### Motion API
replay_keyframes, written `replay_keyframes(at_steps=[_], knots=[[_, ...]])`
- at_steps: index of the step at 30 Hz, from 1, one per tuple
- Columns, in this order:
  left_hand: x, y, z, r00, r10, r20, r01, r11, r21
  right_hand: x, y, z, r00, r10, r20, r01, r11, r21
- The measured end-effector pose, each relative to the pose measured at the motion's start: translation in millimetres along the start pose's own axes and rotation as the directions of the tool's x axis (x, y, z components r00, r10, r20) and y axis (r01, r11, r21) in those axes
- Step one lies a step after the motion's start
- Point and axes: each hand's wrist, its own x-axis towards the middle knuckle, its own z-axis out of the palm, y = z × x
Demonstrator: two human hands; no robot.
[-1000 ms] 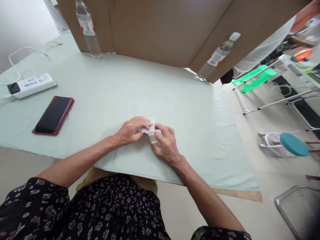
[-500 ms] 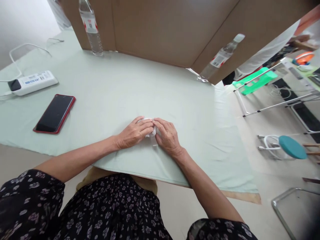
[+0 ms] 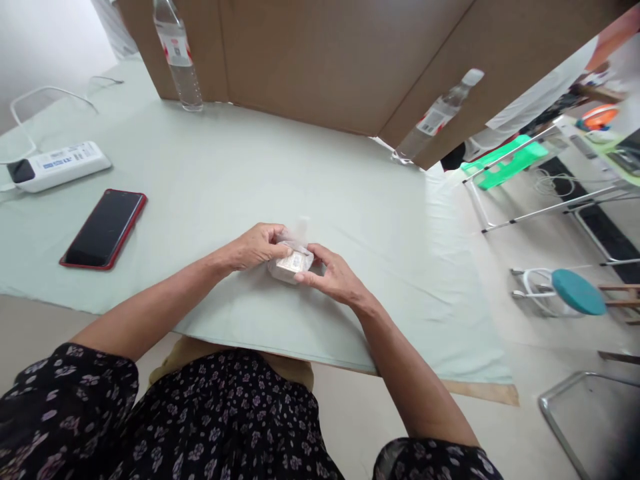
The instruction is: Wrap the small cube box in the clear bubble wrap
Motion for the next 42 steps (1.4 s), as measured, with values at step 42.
replay_keyframes(at_steps=[42], knots=[[3.8,-15.5,-3.9,0.989,0.022,0.148,0.024,0.953,-0.301,-12.5,14.0,11.3,0.948,-0.144,-0.283,0.126,0.989,-0.081]])
